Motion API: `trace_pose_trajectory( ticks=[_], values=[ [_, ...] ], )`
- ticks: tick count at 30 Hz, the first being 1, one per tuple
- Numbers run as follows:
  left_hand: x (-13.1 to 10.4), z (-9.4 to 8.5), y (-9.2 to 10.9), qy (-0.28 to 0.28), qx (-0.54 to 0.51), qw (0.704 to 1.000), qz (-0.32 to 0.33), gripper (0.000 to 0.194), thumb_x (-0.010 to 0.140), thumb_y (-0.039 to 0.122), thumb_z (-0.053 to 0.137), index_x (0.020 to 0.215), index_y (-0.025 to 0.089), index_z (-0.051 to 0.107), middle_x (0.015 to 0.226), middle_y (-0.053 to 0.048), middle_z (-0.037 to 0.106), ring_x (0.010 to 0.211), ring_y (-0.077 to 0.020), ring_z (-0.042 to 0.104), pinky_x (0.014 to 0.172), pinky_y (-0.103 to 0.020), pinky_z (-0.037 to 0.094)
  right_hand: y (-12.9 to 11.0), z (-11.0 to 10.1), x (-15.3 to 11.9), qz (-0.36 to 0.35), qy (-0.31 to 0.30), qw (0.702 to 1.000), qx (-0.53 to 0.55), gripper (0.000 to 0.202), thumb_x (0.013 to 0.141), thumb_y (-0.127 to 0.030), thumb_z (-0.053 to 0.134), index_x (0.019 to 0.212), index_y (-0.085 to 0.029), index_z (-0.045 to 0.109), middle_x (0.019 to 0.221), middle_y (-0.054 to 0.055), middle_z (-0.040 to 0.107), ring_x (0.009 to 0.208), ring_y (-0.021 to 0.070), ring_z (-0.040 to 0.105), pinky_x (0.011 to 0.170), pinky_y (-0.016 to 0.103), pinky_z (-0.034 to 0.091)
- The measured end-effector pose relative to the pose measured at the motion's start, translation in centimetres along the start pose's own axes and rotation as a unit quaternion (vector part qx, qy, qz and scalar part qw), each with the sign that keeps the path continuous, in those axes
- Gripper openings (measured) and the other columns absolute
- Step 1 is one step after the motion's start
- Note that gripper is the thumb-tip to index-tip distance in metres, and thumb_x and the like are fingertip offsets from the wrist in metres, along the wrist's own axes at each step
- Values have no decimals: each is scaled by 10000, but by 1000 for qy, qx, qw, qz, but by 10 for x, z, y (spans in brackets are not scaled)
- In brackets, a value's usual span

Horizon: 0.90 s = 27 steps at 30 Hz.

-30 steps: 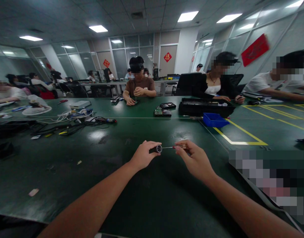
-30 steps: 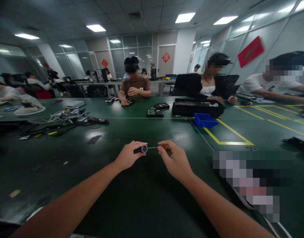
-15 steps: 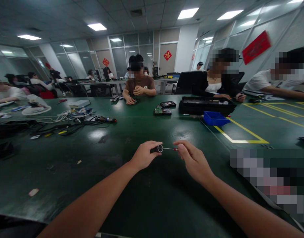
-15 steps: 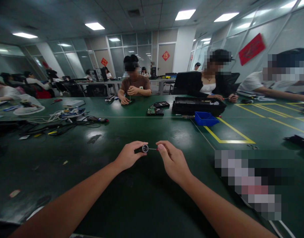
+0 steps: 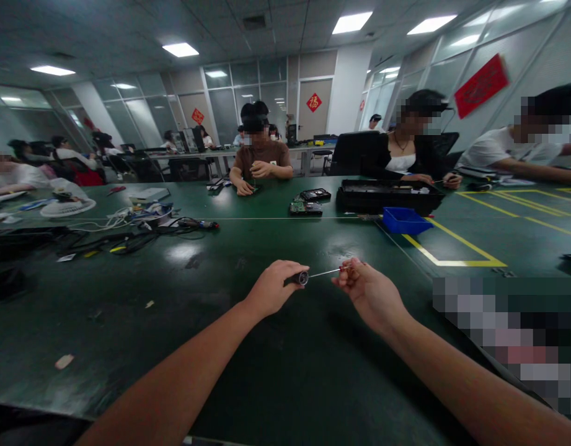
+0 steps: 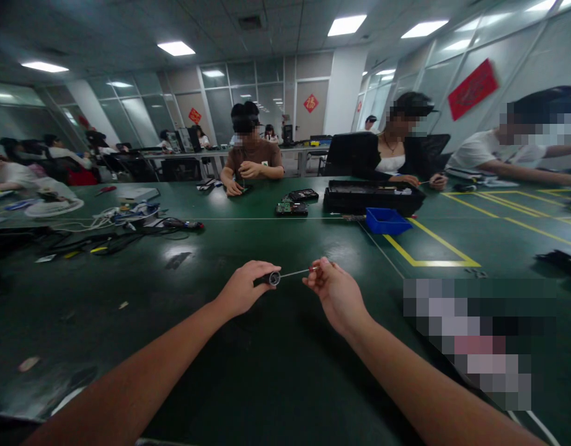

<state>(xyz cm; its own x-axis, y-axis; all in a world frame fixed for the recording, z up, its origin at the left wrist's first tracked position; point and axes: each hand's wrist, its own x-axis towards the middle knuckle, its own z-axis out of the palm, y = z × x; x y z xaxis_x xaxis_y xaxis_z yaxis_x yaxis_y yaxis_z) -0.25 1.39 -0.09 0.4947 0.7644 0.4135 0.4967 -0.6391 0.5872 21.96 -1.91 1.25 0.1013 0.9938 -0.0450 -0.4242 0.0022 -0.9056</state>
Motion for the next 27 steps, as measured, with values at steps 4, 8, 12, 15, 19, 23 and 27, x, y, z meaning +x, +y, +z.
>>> trace_pose_trajectory(
  ticks=[4, 8, 12, 15, 19, 23, 27],
  values=[
    [0, -1, 1, -3, 13, 1000, -7, 386, 859, 187, 711, 1236, 246, 654, 1212, -37, 678, 1141, -208, 589, 1035, -402, 447, 4, -1, -1, -73, 19, 995, -70, 240, 834, -443, 712, 882, -210, 675, 835, 18, 655, 742, 162, 618, 756, 333, 545],
    [0, -2, 4, 0, 17, 1000, -10, 393, 854, 171, 714, 1236, 241, 653, 1213, -29, 679, 1136, -206, 587, 1026, -395, 448, 5, -3, -4, -131, -15, 970, -205, 267, 914, -475, 611, 948, -216, 664, 867, 26, 671, 795, 182, 643, 782, 357, 532],
    [0, -2, 3, 8, 30, 999, -15, 404, 838, 156, 728, 1226, 250, 661, 1201, -26, 682, 1125, -209, 586, 1016, -395, 447, 1, -4, -8, -166, -48, 927, -332, 279, 949, -467, 554, 1008, -211, 647, 869, 44, 699, 816, 205, 671, 805, 394, 527],
    [0, -1, 2, 20, 35, 999, -18, 411, 833, 161, 735, 1227, 257, 660, 1195, -26, 682, 1120, -212, 585, 1009, -398, 447, -1, -4, -12, -170, -60, 915, -361, 287, 953, -463, 540, 1050, -211, 638, 923, 61, 721, 863, 221, 695, 829, 412, 531],
    [0, -1, 1, 29, 33, 999, -24, 411, 833, 158, 736, 1226, 250, 659, 1194, -30, 682, 1117, -212, 588, 1006, -398, 450, -1, -1, -14, -180, -60, 911, -366, 279, 953, -456, 534, 1064, -218, 629, 963, 71, 730, 916, 237, 709, 849, 422, 535],
    [0, 0, 0, 27, 28, 999, -22, 412, 828, 150, 738, 1219, 257, 662, 1194, -27, 681, 1117, -210, 590, 1009, -400, 453, -3, 2, -16, -167, -60, 914, -365, 274, 956, -447, 523, 1039, -210, 630, 939, 73, 731, 903, 237, 715, 840, 418, 546],
    [0, 1, -2, 29, 23, 999, -22, 420, 828, 146, 737, 1224, 262, 661, 1196, -28, 678, 1120, -208, 588, 1010, -400, 454, -2, 3, -16, -168, -55, 909, -378, 278, 958, -453, 517, 1055, -216, 627, 950, 74, 737, 905, 240, 717, 844, 427, 547]
  ],
)
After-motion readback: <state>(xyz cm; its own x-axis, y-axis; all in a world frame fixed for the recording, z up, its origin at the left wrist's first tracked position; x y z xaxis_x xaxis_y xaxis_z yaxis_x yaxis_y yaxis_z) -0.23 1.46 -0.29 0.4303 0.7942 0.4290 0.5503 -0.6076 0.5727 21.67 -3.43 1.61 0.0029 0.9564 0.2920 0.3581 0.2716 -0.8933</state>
